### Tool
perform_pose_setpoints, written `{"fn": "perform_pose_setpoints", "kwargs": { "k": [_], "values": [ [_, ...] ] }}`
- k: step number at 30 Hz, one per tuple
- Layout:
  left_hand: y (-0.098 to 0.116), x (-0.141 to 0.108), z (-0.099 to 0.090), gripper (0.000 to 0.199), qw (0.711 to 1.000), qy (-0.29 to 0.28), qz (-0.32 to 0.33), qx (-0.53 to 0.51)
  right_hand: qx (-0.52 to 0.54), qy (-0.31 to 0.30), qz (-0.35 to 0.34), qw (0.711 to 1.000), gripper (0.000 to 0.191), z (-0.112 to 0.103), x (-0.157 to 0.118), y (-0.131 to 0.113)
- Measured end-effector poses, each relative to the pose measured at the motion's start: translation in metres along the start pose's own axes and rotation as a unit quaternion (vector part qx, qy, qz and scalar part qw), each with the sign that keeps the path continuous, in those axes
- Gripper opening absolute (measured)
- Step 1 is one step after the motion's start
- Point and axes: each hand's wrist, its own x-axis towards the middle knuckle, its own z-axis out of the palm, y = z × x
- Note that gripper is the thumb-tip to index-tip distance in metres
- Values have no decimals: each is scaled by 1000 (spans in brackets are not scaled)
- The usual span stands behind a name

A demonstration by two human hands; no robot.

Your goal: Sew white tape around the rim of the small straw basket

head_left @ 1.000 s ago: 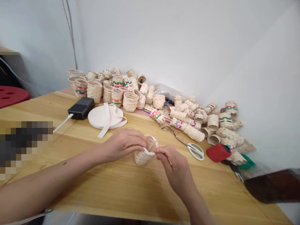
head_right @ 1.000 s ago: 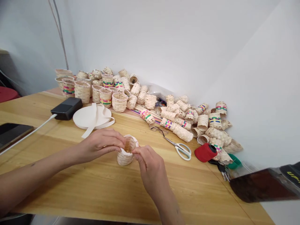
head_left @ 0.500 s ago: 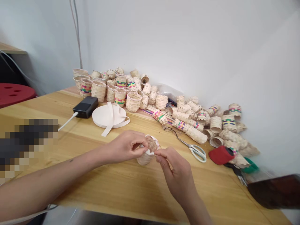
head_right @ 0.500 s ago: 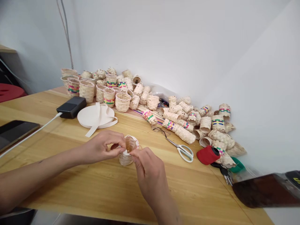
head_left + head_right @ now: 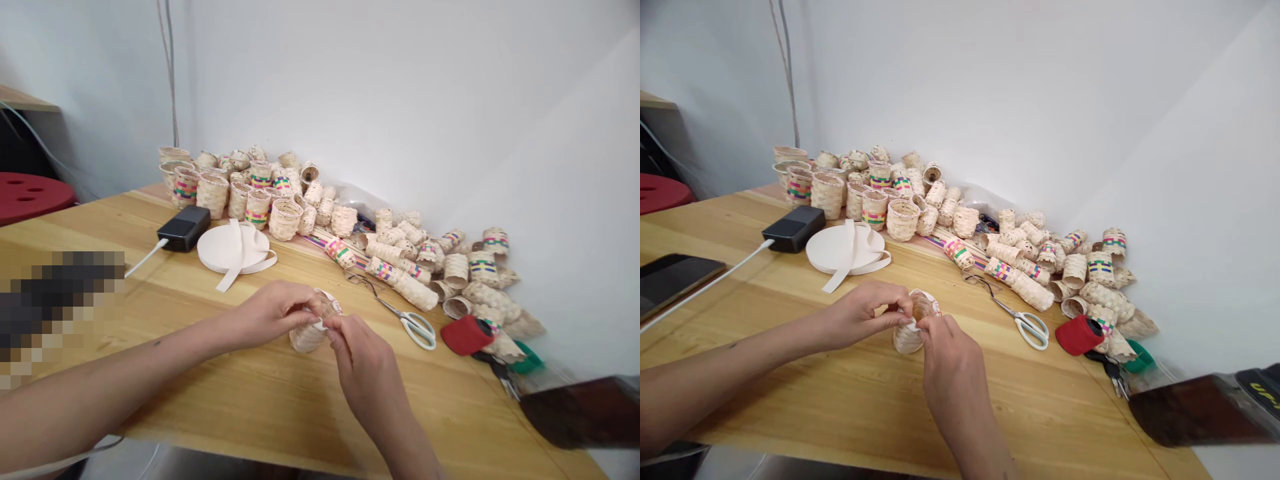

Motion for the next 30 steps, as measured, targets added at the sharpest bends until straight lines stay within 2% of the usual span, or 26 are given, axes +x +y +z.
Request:
{"fn": "perform_pose_setpoints", "kwargs": {
  "k": [7,16,22,30],
  "values": [
    [-6,2,-6,13,999,-30,33,-15,-6,13,4,1000,22,0,1,-4],
    [-6,5,-16,7,995,-77,31,-52,14,-14,-4,1000,24,-2,0,2],
    [-3,6,-15,16,996,-83,40,-11,53,45,-2,998,25,-5,-8,4],
    [0,3,-13,26,995,-83,55,23,38,58,-14,997,20,7,-5,-6]
  ]
}}
